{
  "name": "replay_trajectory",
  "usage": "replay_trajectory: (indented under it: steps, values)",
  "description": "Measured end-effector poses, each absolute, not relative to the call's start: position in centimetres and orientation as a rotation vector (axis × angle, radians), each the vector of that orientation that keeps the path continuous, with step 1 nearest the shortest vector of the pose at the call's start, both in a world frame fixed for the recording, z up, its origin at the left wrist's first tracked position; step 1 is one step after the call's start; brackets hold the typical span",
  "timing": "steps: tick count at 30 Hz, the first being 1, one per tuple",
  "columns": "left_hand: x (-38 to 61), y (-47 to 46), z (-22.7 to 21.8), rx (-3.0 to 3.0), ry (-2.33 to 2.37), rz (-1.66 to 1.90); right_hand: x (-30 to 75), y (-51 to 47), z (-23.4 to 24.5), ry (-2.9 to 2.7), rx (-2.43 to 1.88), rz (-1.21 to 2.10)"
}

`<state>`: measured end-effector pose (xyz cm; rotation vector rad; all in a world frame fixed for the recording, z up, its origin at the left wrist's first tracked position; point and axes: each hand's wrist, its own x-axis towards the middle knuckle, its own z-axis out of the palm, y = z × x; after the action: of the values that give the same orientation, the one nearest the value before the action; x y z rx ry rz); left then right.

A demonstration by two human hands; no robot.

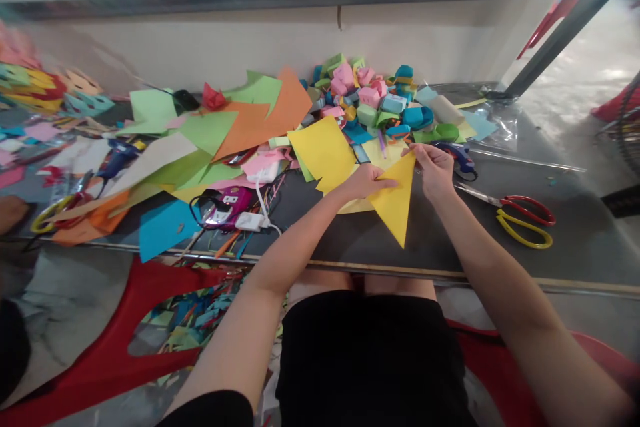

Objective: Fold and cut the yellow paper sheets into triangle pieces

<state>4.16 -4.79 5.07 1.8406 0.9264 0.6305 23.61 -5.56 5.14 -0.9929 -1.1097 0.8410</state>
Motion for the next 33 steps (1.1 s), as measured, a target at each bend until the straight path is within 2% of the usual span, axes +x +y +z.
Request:
replay_trajectory:
  steps: [5,10,16,19,24,33]
  values:
    - [4.2,-4.8,4.0,1.915,0.983,0.741,23.9,-5.6,4.9,-1.258,-1.126,0.863]
    - [4.8,-5.2,3.6,1.976,0.996,0.805,23.6,-5.8,4.4,-1.473,-1.318,0.623]
    - [4.5,-4.7,3.3,1.919,1.006,0.791,24.0,-5.8,4.2,-1.491,-1.357,0.978]
    - [4.1,-4.3,3.1,1.883,1.001,0.781,24.1,-6.1,4.5,-1.502,-1.382,1.02]
    - [3.8,-3.7,2.8,1.695,1.08,0.946,23.6,-6.5,5.1,-1.404,-1.386,1.307]
    - [2.3,-2.2,3.4,1.516,1.178,1.244,23.2,-6.9,5.6,-1.58,-1.366,1.389]
